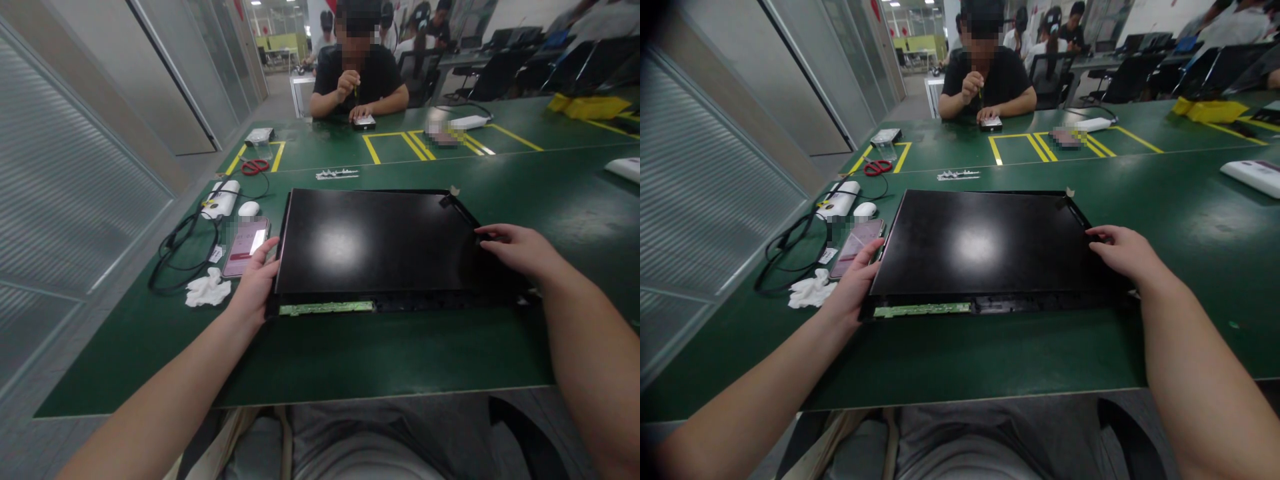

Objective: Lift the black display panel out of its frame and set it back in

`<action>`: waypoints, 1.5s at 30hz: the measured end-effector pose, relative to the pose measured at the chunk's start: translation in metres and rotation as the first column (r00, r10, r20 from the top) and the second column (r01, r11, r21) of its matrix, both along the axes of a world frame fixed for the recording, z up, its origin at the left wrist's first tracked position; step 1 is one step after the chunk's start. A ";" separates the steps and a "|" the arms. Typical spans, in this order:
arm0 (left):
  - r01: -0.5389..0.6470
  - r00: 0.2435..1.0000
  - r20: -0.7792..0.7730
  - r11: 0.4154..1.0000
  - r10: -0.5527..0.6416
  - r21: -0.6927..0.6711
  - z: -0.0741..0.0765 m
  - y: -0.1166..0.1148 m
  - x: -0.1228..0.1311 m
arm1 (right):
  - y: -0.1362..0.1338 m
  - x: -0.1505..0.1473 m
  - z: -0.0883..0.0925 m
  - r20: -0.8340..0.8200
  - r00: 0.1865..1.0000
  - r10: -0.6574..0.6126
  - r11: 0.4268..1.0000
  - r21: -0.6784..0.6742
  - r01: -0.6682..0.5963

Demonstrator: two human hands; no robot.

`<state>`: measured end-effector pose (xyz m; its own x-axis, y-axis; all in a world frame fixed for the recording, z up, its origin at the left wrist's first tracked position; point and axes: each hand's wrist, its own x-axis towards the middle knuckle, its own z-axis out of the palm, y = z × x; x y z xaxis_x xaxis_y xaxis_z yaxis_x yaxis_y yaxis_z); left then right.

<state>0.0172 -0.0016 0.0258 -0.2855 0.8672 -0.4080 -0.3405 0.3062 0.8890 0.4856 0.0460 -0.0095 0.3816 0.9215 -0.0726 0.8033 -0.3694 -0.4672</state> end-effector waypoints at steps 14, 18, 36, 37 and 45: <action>0.205 0.979 -0.047 0.965 -0.200 0.161 -0.016 0.000 -0.010 | 0.007 0.014 -0.013 -0.017 1.000 0.013 1.000 0.002 -0.013; 0.215 0.975 -0.099 0.950 -0.197 0.229 -0.018 0.001 -0.011 | 0.005 0.009 -0.007 0.002 1.000 -0.006 1.000 -0.018 0.006; 0.265 0.963 -0.133 0.921 -0.235 0.284 -0.021 -0.001 -0.013 | 0.002 0.000 -0.001 -0.024 0.999 -0.035 0.998 -0.048 0.034; 0.265 0.962 -0.139 0.919 -0.233 0.293 -0.021 -0.001 -0.013 | 0.001 -0.001 0.000 -0.015 0.999 -0.031 0.999 -0.045 0.030; 0.277 0.958 -0.016 0.910 -0.287 0.307 -0.010 0.000 -0.011 | 0.000 -0.004 0.001 -0.018 0.999 -0.035 0.998 -0.060 0.034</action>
<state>0.0061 -0.0012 0.0155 -0.0029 0.9931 -0.1172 -0.3068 0.1106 0.9453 0.4812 0.0458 -0.0080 0.4110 0.9016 -0.1350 0.7809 -0.4246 -0.4582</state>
